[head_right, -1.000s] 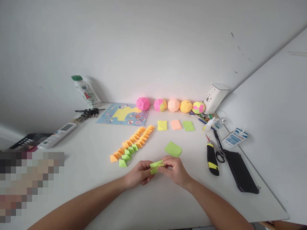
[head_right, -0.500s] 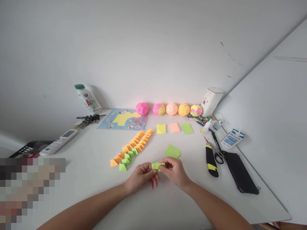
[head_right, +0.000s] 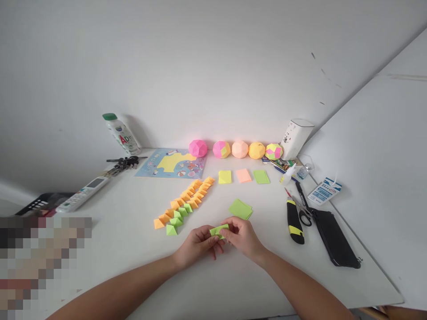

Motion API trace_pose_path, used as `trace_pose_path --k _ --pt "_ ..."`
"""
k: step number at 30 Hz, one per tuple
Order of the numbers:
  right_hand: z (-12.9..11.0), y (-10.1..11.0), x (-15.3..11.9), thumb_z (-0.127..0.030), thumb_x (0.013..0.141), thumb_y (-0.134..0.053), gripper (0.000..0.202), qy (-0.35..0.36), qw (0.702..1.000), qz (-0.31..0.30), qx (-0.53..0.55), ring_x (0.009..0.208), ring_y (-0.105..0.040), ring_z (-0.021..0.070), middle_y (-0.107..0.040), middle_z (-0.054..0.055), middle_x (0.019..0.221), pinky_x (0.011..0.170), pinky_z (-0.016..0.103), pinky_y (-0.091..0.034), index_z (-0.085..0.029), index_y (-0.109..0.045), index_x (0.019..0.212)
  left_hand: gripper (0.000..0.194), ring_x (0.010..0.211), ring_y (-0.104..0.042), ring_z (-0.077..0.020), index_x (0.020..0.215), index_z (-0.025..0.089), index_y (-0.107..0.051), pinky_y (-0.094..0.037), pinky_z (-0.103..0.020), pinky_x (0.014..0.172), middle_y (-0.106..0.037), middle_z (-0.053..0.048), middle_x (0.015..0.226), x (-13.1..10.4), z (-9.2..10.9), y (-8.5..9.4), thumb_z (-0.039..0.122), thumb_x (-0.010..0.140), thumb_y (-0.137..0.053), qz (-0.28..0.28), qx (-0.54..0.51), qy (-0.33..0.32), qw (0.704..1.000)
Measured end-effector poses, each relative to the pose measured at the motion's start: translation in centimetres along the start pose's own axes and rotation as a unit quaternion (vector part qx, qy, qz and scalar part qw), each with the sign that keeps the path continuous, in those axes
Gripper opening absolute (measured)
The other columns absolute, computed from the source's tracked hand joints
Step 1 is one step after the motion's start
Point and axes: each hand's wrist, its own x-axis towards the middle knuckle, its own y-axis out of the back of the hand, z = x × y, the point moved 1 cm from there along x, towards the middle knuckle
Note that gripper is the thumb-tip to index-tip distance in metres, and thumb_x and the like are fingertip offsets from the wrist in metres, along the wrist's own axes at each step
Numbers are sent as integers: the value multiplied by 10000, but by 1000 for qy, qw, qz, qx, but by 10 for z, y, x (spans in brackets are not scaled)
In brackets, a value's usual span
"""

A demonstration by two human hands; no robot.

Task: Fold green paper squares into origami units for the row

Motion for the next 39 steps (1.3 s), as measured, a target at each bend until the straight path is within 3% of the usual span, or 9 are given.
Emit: trace_pose_path --k 5,27,39 --pt "-4 -1 0 -376 783 -615 241 -11 1000 -13 9 490 -486 87 -553 -22 576 458 194 -393 -142 -584 733 301 654 -651 -172 827 123 -551 -507 -258 501 -672 -67 792 1 1 0 420 787 -584 -5 2 5 1000" --pt "-6 -1 -3 -384 800 -589 250 -11 1000 -8 14 488 -523 100 -561 -20 564 500 220 -454 -142 -592 739 353 581 -643 -159 792 126 -519 -493 -245 463 -662 -60 720 -1 3 -2 473 773 -578 -4 -2 17 1000" --pt "-10 1 -3 -408 800 -586 267 -2 999 -19 -37 479 -515 110 -550 -15 544 482 229 -447 -150 -597 734 362 532 -635 -143 790 97 -599 -481 -222 436 -649 -57 673 2 11 4 441 703 -672 -84 -17 51 995"
